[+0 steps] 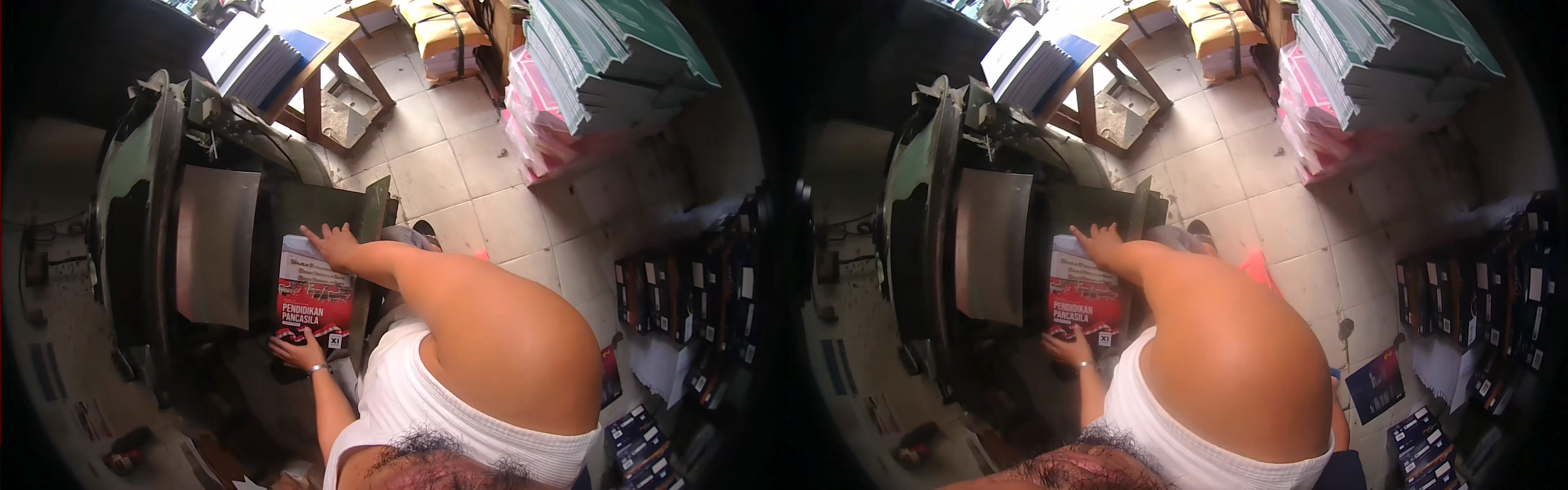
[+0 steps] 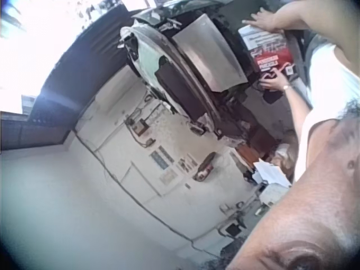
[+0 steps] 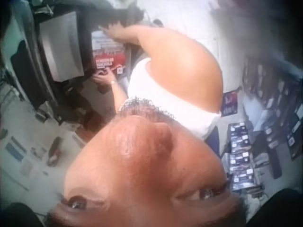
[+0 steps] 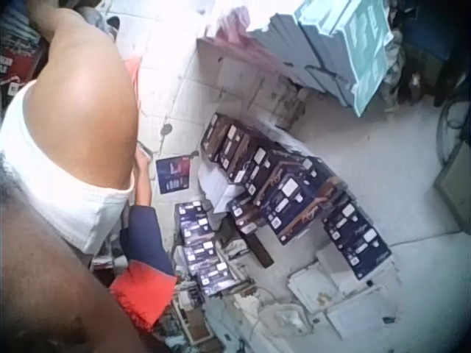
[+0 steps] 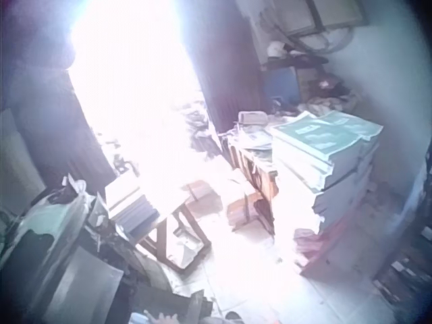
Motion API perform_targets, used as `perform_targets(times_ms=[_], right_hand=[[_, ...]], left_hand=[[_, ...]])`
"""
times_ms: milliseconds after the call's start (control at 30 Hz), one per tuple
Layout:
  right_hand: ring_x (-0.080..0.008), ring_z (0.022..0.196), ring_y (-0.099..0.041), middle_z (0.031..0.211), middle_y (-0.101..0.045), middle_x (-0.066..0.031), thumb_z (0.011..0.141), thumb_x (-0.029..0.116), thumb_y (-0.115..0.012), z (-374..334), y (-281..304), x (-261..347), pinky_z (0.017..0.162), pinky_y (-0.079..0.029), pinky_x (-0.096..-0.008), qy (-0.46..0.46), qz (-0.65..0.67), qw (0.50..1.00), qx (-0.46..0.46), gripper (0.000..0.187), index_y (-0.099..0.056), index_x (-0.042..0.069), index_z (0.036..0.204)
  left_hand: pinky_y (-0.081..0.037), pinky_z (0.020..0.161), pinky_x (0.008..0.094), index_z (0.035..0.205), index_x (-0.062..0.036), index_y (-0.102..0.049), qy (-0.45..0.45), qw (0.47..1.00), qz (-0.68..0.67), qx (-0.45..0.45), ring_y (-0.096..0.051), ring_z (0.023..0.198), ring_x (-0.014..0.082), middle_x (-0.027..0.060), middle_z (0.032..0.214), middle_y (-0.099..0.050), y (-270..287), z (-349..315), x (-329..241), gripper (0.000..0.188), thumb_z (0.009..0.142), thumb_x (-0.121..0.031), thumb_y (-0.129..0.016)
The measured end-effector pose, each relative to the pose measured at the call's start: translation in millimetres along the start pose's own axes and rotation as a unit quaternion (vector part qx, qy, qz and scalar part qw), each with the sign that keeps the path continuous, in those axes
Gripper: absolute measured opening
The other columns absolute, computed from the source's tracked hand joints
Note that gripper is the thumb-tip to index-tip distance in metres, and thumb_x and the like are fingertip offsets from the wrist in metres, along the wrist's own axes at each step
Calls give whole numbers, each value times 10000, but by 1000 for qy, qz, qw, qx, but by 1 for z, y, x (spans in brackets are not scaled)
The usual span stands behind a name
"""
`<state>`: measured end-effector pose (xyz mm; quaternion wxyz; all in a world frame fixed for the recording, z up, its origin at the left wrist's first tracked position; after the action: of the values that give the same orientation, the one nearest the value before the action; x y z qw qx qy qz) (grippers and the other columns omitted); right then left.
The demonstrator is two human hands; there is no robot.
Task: The person binds books by placing paper blocks into printed covers on a binding machine, folding the covers over the pages by hand, and stacking the finished books into a pile.
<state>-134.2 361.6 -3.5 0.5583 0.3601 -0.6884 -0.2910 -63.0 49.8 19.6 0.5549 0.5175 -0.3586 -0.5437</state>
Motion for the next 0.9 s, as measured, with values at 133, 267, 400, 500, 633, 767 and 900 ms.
perform_targets(times_ms=[133, 267, 400, 500, 633, 767, 900], right_hand=[[-402, 1328, -479, 1545, -337, -274, 727, 147, -809, 1, 7, -2, 1100, -324, -639, 8, -8, 1000, -26, 1230, 20, 268, 1627], [-403, 1429, -359, 1579, -274, -282, 768, 192, -769, 4, 7, 9, 1130, -259, -670, 40, -12, 998, -40, 1165, 16, 272, 1625], [-402, 1490, -260, 1596, -245, -270, 773, 229, -749, 15, 6, 18, 1163, -181, -674, 86, -105, 988, -79, 1121, -24, 267, 1627], [-336, 1448, -374, 1500, -455, -181, 792, 283, -718, 23, 22, 65, 1179, -190, -630, 309, -52, 936, -162, 754, -455, 206, 1494], [-290, 1205, -599, 1198, -675, -118, 824, 317, -684, 87, -3, 105, 1088, -368, -524, 349, -166, 922, 5, 360, -700, 145, 1140], [-279, 979, -667, 949, -703, -69, 828, 362, -676, 116, -19, 117, 883, -478, -441, 309, -122, 943, 31, 254, -715, 127, 916], [-289, 955, -659, 934, -683, -62, 808, 385, -684, 119, -26, 115, 823, -482, -429, 347, -78, 934, -27, 270, -691, 133, 904]], left_hand=[[-200, 1143, 696, 1580, -118, -278, -100, 991, 42, 82, -264, 1495, 399, 171, 1623, -298, -7, 51, -15, 877, 871, -406, -707], [-406, 1080, 519, 1395, -68, -569, -62, 982, -86, 155, -595, 1228, 390, 190, 1311, -644, -19, 81, 11, 576, 896, -330, -688], [-537, 906, 434, 1236, -93, -704, -92, 976, -87, 178, -683, 1037, 397, 200, 1103, -715, 0, 100, -8, 384, 904, -284, -679], [-550, 883, 420, 1173, -87, -735, -97, 972, -128, 170, -696, 1018, 373, 206, 1078, -716, -8, 107, 10, 341, 881, -263, -711], [-552, 877, 408, 1116, -86, -758, -86, 963, -167, 193, -711, 998, 349, 198, 1043, -725, -3, 111, -1, 322, 846, -261, -756], [-555, 858, 406, 1103, -82, -760, -54, 959, -180, 210, -715, 971, 356, 198, 1020, -729, -9, 112, 0, 319, 840, -262, -761], [-557, 849, 411, 1094, -80, -761, -24, 956, -202, 213, -714, 969, 356, 193, 1018, -729, -13, 111, 9, 313, 842, -266, -757]])
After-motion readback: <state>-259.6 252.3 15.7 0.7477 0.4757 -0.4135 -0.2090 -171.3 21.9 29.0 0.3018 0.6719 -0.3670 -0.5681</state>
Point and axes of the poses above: each hand's wrist, its own z-axis towards the middle knuckle, its own y-axis out of the back of the hand, x = y × z, the point moved 4 cm from there along z, towards the middle knuckle
